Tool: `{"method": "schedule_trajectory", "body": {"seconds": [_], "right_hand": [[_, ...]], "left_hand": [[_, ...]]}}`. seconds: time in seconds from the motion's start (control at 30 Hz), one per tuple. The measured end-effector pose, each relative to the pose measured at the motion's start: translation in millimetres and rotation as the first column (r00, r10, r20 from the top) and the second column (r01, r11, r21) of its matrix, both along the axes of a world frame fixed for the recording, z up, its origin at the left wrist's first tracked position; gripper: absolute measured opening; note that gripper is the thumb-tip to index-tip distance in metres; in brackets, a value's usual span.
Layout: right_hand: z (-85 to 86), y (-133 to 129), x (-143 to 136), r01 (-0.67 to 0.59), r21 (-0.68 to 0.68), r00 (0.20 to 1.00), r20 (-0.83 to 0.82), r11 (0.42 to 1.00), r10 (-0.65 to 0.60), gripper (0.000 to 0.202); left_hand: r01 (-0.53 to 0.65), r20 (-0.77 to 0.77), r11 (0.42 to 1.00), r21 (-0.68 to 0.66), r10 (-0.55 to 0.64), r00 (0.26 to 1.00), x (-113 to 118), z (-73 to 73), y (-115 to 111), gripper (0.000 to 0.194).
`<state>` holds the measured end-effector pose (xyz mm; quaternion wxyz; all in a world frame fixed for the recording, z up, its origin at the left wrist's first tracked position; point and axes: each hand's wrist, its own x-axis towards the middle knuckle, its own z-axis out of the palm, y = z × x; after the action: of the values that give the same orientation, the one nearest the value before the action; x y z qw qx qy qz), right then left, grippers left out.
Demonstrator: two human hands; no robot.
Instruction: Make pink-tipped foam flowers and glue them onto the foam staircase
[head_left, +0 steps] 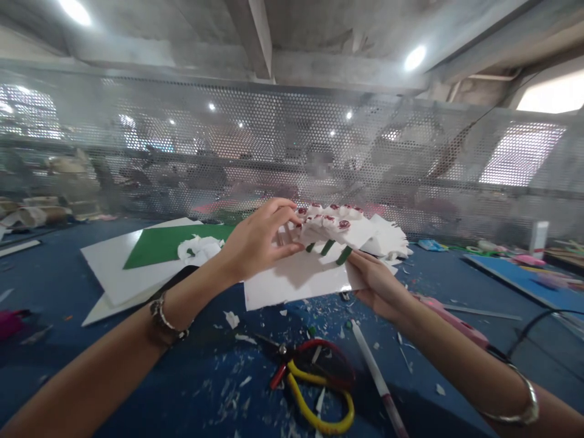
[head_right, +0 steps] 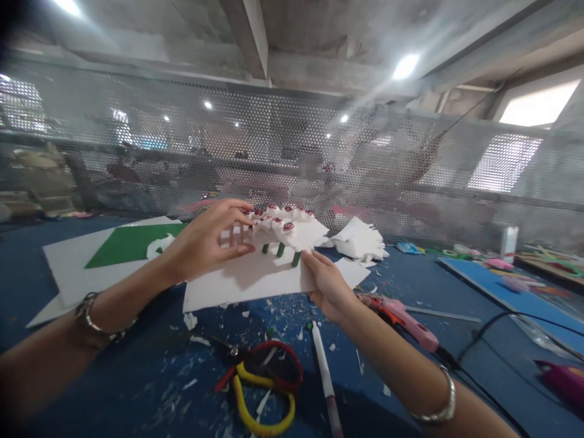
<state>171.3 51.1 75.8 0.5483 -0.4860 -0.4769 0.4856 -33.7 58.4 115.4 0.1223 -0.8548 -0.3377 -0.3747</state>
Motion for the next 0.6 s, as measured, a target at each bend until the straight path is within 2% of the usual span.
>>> {"method": "schedule_trajectory", "body": {"seconds": [0.1,0.17,0.2,0.27,0.37,0.5,0.6], "right_hand": [[2.8,-1,0,0.021,-0.009,1.0,-0.004,1.0,-0.021,0.017],[5.8,-2,0,0.032,0.003,0.999,0.0,0.999,-0.032,0.016],[7.6,-3,0,0.034,0.011,0.999,0.004,0.999,-0.035,0.016],[11.1,-4,1,0.032,0.029,0.999,0.022,0.999,-0.033,0.016],[15.0,-1,1,0.006,0.04,0.997,0.079,0.999,-0.009,0.019],[15.3,14,3,-0.025,0.044,0.984,0.176,0.999,0.017,0.024],[12.7,26,5,-0.013,0.04,0.962,0.273,0.999,0.002,0.026]], "left_hand": [[0.021,-0.029,0.998,-0.061,-0.023,0.999,-11,8.5,-2,0.048],[0.003,0.006,0.989,-0.146,-0.002,1.0,-22,15.3,-3,0.06],[-0.023,0.019,0.97,-0.241,0.028,0.999,-28,18.3,-3,0.059],[-0.016,0.019,0.896,-0.443,0.027,0.999,-39,22.4,0,0.057],[-0.017,-0.076,0.792,-0.611,-0.037,0.996,-48,23.2,7,0.054],[0.045,-0.071,0.707,-0.705,-0.134,0.988,-47,18.6,16,0.054],[0.0,-0.083,0.718,-0.696,-0.08,0.993,-45,14.1,20,0.052]]}}
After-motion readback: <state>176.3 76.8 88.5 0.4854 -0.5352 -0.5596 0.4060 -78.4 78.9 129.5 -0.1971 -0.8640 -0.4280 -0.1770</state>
